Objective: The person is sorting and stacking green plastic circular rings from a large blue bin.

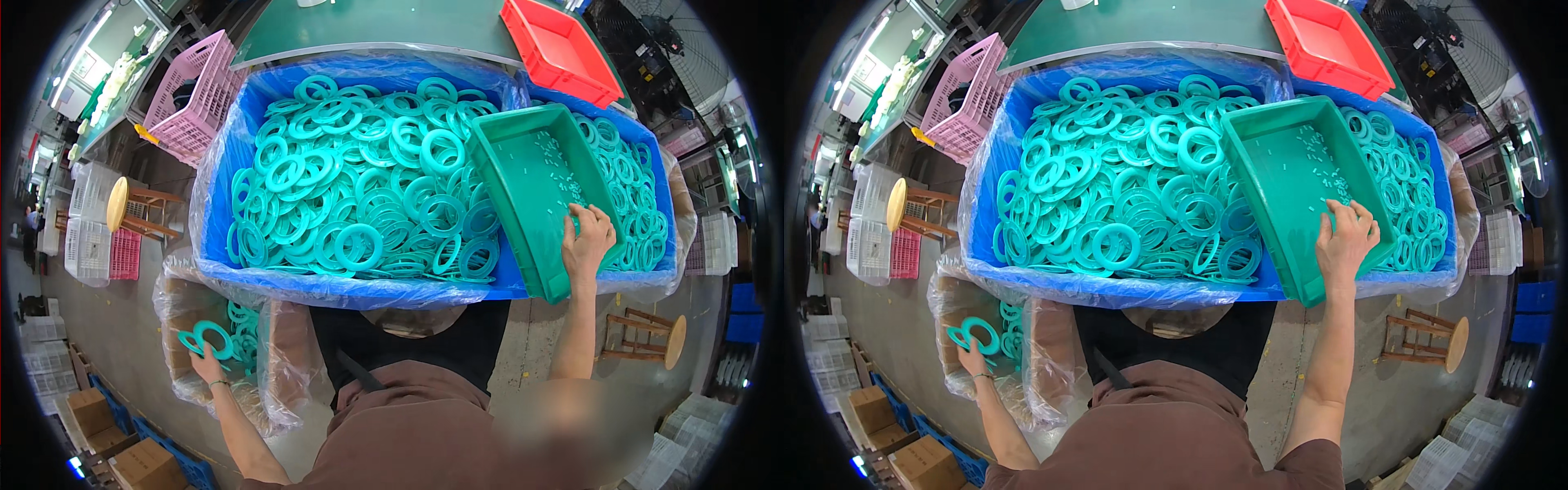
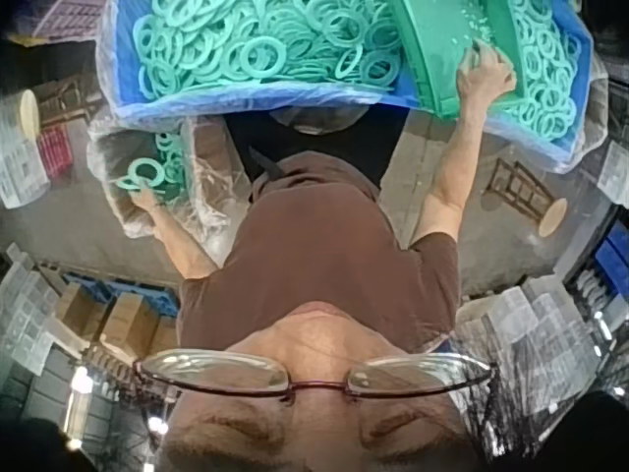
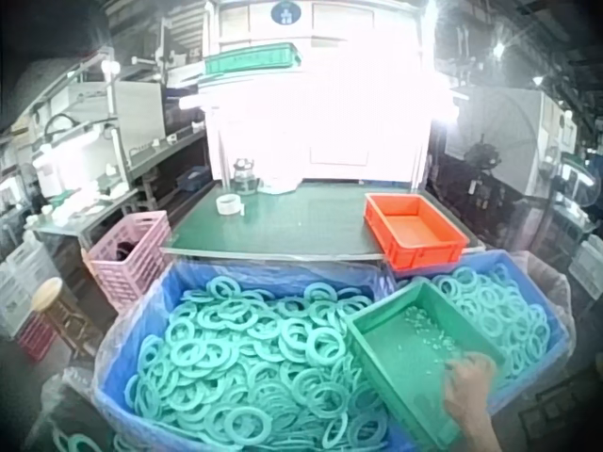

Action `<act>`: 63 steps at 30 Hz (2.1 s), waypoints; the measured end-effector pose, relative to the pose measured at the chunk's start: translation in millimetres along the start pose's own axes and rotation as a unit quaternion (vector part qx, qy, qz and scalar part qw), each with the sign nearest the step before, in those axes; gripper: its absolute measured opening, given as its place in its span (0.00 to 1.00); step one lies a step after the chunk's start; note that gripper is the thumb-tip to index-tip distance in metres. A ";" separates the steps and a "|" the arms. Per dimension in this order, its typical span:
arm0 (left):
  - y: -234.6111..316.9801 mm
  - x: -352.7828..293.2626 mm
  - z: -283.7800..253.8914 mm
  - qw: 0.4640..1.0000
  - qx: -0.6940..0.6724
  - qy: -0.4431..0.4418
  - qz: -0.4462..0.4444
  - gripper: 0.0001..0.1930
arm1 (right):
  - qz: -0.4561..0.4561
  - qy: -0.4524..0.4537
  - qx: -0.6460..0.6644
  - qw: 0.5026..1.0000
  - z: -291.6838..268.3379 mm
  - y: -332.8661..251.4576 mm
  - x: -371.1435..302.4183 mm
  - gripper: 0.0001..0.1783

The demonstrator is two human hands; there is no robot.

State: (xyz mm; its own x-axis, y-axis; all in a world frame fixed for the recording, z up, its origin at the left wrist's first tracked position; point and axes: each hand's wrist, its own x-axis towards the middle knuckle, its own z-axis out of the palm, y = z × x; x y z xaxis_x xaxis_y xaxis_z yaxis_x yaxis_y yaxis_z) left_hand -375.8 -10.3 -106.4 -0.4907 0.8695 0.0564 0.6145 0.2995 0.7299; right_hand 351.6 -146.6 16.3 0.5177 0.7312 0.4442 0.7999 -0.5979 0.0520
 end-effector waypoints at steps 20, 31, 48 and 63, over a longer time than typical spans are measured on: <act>65.1 -14.3 46.8 0.996 0.050 -0.070 0.005 0.23 | -0.361 -0.130 0.172 0.907 130.8 -236.8 -4.9 0.46; 152.4 -36.2 58.1 0.977 -0.156 -0.109 0.097 0.10 | -0.417 -0.231 0.242 0.845 162.0 -238.1 -14.0 0.20; 319.6 -161.4 197.6 0.747 -0.394 -0.535 0.001 0.29 | 0.200 -0.382 0.793 0.430 14.0 -180.4 -4.4 0.28; 302.1 -186.1 170.9 0.565 -0.583 -0.566 -0.145 0.19 | 0.227 -0.309 0.857 0.343 -27.5 -179.4 -48.2 0.13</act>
State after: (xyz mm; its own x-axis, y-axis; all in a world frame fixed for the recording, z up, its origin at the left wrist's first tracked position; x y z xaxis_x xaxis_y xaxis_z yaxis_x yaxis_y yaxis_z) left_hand 6.7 -14.4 -12.9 0.6492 0.7413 -0.1705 -0.5374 0.6056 0.5868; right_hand 174.8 -83.6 10.2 0.2490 0.9375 -0.2433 -0.6771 -0.0111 -0.7358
